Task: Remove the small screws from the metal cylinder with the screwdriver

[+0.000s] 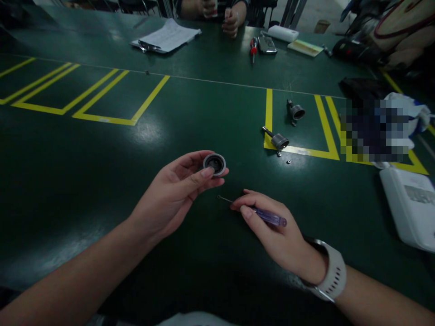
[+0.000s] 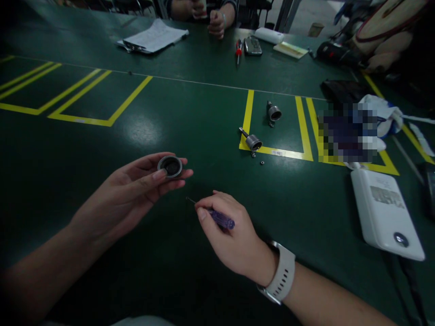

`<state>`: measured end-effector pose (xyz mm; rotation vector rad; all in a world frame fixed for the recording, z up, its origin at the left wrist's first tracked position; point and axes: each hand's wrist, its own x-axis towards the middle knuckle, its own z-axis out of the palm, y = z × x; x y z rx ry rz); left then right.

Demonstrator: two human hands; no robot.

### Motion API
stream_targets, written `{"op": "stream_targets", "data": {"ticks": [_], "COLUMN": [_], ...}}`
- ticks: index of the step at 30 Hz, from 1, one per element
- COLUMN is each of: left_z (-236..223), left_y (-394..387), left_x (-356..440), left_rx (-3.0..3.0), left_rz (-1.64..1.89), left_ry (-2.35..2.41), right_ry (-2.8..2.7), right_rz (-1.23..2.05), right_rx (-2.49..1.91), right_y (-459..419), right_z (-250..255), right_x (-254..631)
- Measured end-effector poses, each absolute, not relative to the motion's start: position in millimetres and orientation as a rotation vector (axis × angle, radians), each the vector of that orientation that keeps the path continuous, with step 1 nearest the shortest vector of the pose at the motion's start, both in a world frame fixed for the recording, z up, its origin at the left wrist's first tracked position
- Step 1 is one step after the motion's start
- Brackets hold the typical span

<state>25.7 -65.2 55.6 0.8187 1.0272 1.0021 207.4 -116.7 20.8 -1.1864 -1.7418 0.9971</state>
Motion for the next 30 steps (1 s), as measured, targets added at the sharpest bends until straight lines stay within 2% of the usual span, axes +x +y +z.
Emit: {"op": "stream_targets", "data": {"ticks": [11,18,30], "left_z": [52.3,44.1,43.0], "left_y": [-67.2,-67.4,-75.7], "left_x": [28.0,26.5,31.2], "left_rx": [0.953,1.125,1.197], "left_rz": [0.955,0.913,0.862], "left_ry": [1.156,1.157,1.131], "right_ry": [-2.143,-1.943,-2.071], "right_rz": [0.458,0.316,0.318], "right_rx": [-1.029,-0.868,-0.922], "right_y": [-124.0,-124.2,-122.9], "right_z": [30.4,32.2,26.6], "right_x": [213.0,215.9,210.3]}}
